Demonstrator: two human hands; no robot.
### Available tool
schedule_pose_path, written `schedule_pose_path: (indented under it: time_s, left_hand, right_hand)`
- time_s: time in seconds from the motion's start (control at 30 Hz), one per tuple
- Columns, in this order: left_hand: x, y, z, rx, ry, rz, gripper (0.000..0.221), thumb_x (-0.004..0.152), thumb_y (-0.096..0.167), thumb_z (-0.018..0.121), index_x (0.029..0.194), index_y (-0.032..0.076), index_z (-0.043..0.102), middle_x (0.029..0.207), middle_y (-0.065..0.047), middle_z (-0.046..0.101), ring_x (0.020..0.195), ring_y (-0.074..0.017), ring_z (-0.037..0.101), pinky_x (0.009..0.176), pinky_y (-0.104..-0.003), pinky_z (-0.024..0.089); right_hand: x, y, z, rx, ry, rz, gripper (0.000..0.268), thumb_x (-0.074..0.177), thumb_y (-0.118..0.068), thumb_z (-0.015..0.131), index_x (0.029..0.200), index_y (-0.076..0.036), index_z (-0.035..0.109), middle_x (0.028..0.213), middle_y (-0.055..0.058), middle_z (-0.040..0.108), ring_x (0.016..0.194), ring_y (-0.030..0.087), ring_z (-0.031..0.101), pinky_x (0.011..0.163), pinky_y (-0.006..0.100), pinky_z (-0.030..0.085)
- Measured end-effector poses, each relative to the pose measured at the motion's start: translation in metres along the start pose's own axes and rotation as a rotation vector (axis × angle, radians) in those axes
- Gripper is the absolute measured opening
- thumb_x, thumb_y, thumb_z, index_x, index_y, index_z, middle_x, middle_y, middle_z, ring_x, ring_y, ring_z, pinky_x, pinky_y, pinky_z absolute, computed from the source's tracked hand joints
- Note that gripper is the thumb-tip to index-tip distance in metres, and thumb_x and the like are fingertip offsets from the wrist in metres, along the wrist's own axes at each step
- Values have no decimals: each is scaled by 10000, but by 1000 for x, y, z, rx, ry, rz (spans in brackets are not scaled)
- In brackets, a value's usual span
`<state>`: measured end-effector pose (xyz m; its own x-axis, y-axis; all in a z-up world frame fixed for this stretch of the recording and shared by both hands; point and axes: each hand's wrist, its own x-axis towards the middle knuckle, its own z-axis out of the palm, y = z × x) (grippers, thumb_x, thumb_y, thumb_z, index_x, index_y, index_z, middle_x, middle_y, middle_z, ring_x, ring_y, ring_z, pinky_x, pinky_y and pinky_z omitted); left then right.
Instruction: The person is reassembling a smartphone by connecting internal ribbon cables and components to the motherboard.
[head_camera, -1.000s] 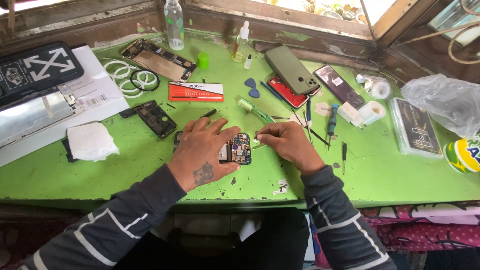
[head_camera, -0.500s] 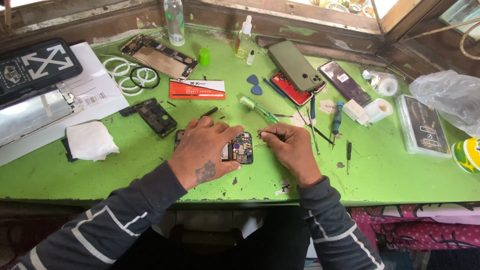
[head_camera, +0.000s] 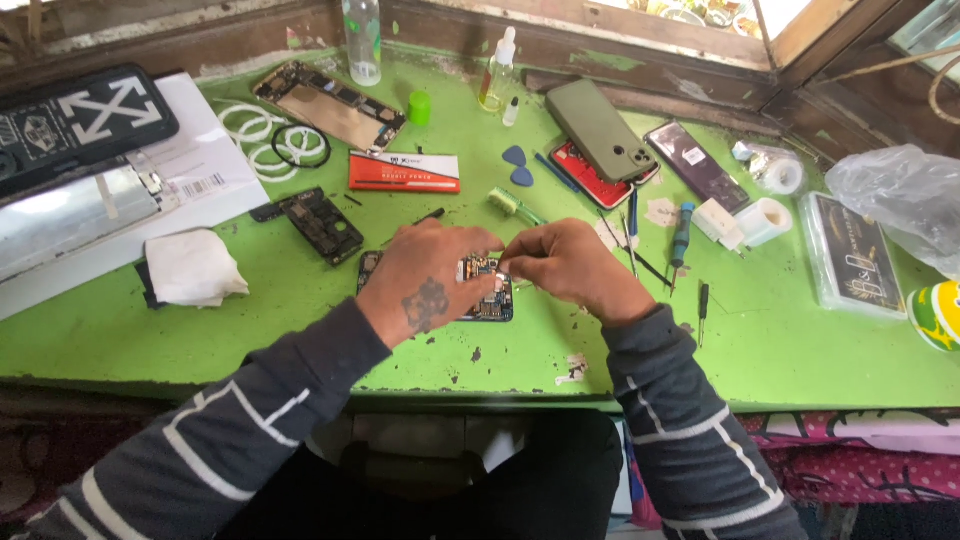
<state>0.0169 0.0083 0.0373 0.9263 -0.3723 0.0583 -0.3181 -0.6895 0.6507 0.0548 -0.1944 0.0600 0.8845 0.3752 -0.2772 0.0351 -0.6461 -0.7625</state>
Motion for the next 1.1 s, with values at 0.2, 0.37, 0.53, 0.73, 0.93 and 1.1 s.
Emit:
schedule_pose_path:
  time_s: [0.2,0.37,0.53,0.73,0.93,1.1]
  left_hand:
    - [14,-16,6,-36,-6,-28,239,972,335,711,1146,175,751,1103,-120,758,1080,-326,696,1053,-556,474]
    - [24,-11,0,-75,-28,3,159,969,286,730,1041,148,764,1011,-109,775,1037,-308,724,1051,-521,495]
    - [36,-12,1,-179,-55,37,122,942,198,752,1037,124,734,999,-114,791,1068,-335,740,1062,-551,493]
    - [37,-16,3,-198,0,68,147,928,112,736,1074,104,718,987,-155,782,967,-354,759,1066,-565,486]
    - [35,-17,11,-197,110,80,130,916,98,757,1042,109,728,944,-145,784,832,-309,776,1017,-510,534]
    - [30,-10,13,-172,166,105,121,949,88,722,1066,117,736,948,-153,777,922,-316,764,989,-498,548]
  right_hand:
    - [11,12,6,13,-7,-16,182,902,-67,662,978,-52,826,720,141,738,580,155,562,578,294,459]
    - [17,16,4,20,-20,-47,156,866,-47,689,938,-14,823,684,149,717,514,136,528,512,275,431]
    - [22,26,-1,124,13,-24,144,818,-25,685,888,-6,810,672,154,711,507,133,545,495,271,437]
    - [25,35,5,276,54,-54,164,835,20,679,935,57,803,657,180,684,511,130,535,482,254,438]
    - [26,27,1,290,74,-93,133,821,43,681,889,76,791,634,173,664,518,132,531,480,258,426]
    - [18,27,7,400,182,-77,120,806,43,685,862,66,789,608,151,642,492,103,515,453,236,406]
